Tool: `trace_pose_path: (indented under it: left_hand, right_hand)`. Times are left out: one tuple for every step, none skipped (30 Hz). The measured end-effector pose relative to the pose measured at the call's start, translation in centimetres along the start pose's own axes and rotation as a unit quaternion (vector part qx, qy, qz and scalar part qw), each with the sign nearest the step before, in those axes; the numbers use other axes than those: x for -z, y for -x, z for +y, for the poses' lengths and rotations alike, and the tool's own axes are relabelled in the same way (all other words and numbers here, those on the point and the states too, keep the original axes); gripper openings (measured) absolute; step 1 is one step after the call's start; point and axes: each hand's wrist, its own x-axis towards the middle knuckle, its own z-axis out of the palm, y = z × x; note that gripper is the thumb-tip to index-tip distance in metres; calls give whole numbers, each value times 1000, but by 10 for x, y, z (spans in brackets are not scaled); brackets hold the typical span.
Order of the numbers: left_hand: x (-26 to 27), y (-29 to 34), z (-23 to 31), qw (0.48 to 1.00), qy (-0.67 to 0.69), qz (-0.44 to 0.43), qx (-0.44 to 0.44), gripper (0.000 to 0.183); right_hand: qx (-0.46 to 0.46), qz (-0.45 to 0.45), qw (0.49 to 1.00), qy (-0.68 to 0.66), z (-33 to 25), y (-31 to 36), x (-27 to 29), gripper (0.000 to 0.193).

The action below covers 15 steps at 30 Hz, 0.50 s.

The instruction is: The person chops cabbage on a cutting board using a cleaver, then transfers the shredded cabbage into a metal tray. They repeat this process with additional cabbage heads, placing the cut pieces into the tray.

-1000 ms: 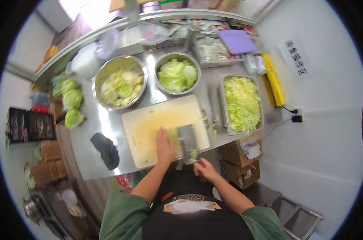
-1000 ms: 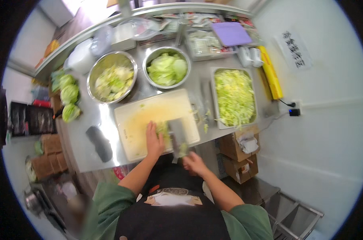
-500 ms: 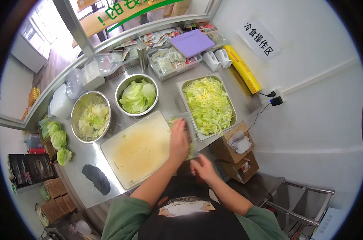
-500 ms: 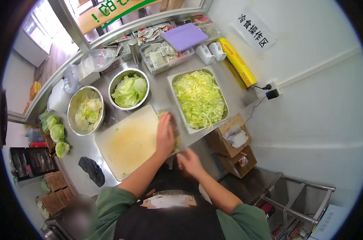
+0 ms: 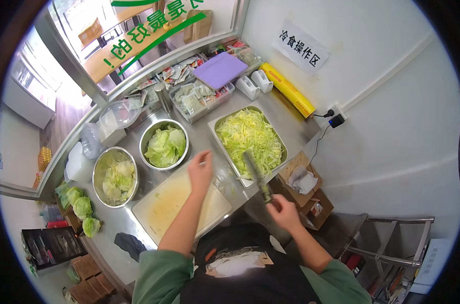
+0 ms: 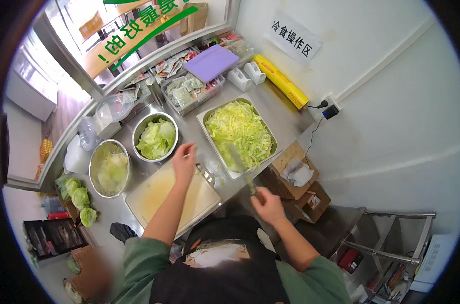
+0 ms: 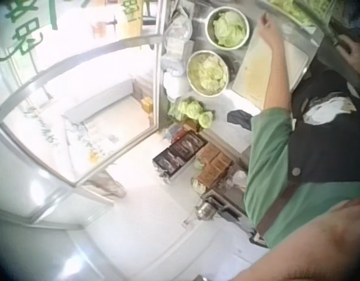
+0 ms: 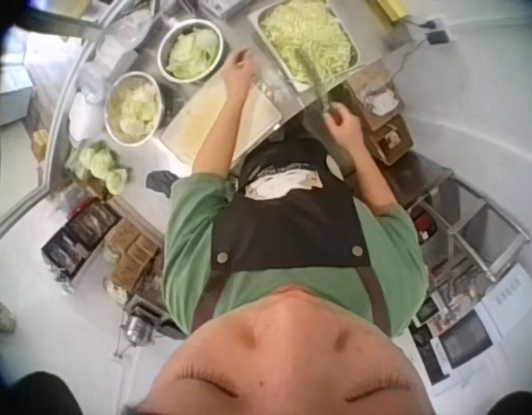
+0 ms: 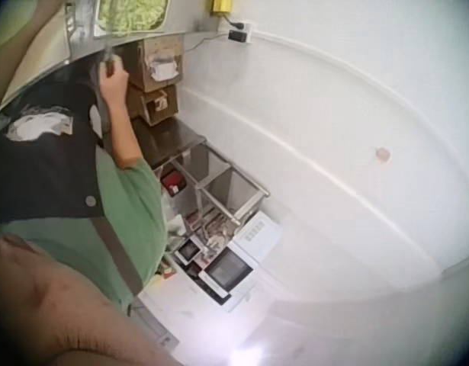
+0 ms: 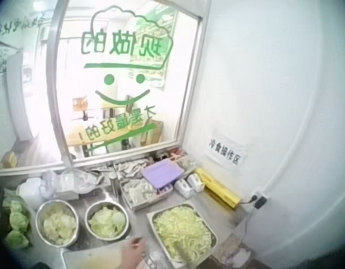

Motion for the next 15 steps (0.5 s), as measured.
trace_pose_path:
  left_hand:
    - [27,6,-17,999,5,33,12,19]
    - [54,18,-19,998,-8,45,44,18]
    - [84,31,-38,995,-50,68,56,19]
    - [113,49,-50,989,-88,94,68,19]
    - [138,69,-62,986,-89,113,83,19]
    - [163,89,-73,982,-92,132,96,18]
    - [191,111,-88,975,-132,150,102,18]
    - [212,134,-99,965,-173,165,107,17]
    - [226,154,-94,948,-216,185,139,18]
    - [245,178,-109,936,-240,214,144,18]
    - [261,197,-116,912,-296,226,170,17]
    - [273,216,-130,913,-288,250,145,15]
    - [281,229,-134,903,-301,264,158,14]
    - [287,240,-139,900,-295,270,174,14]
    - [290,249,-140,897,-288,277,190,14]
  right_hand:
    - [20,-54,998,31,-23,-2,-9,33]
    - [77,-86,992,43,-17,-1,-28,34]
    - [94,-152,980,88,-20,-3,-48,35]
    - [138,-194,967,94,-27,-6,-64,37]
    - [196,-215,950,111,-22,-7,-85,35]
    - [253,-235,930,124,-14,-11,-108,33]
    - [295,-245,911,152,-13,-15,-128,32]
    - [335,-254,890,178,-14,-17,-146,31]
    - [371,-260,867,206,-11,-20,-163,30]
    - [411,-239,858,197,-6,-22,-182,37]
    - [404,-244,857,206,-2,-21,-194,37]
    - [396,-248,857,216,1,-20,-203,37]
    - [389,-250,856,229,2,-21,-209,37]
    - [413,-227,854,219,4,-21,-212,35]
    - [438,-204,850,210,5,-20,-210,34]
